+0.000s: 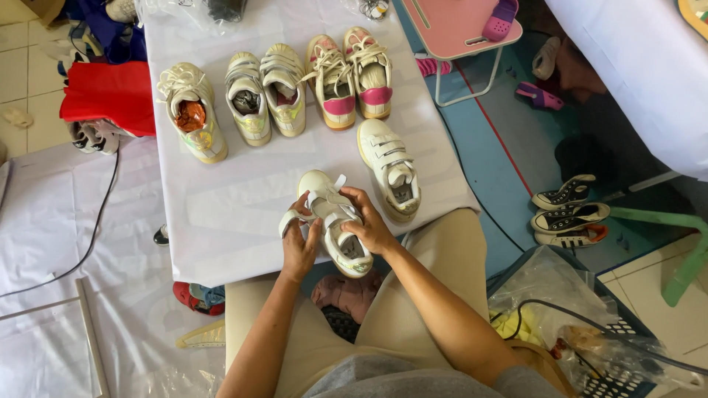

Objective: Adjusting and fastening velcro straps on multiple pairs of white sneakers.

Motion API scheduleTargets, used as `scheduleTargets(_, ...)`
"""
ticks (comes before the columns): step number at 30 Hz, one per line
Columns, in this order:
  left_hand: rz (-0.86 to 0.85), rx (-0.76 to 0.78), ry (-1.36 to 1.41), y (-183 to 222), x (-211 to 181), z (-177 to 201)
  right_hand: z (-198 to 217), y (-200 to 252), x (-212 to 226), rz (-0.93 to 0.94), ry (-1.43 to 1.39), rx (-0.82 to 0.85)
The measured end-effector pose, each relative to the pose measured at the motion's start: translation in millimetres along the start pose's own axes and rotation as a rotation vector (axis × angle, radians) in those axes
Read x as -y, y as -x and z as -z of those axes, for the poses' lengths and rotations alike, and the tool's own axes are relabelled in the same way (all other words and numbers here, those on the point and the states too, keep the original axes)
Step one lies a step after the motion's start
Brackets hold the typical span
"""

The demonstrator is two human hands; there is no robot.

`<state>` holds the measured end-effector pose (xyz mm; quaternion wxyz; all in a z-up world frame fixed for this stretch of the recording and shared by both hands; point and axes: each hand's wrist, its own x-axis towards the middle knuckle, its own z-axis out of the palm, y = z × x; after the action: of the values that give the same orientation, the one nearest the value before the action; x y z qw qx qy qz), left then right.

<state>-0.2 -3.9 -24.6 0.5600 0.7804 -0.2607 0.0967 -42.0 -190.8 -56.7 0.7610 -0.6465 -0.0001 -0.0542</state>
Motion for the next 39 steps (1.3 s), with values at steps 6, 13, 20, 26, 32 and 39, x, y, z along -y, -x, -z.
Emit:
scheduleTargets(6, -0.073, 0.053, -0.158, 1, 44, -9, 0, 1, 2, 0.044, 0.043, 0.045)
scheduleTargets(13, -0.046, 0.308, -0.189, -42, 22, 12, -4, 4, 4, 0.042, 0.104, 0.017)
scheduleTargets(20, 0.198, 0.522, -0.535, -71, 52, -22, -2, 6, 0, 0.003, 0.134, -0.052)
scheduleTargets(26, 0.221, 0.689, -0.813, -81, 15, -20, -4, 8, 2, -0.019, 0.177, -0.05)
scheduleTargets(32, 0.189, 0.647, -0.842, -58, 15, -29, -8, 9, 12, 0.002, 0.221, -0.029)
scheduleTargets(39, 0.233, 0.594, -0.649, -54, 2, -19, -8, 4, 10, 0.022, 0.143, -0.012)
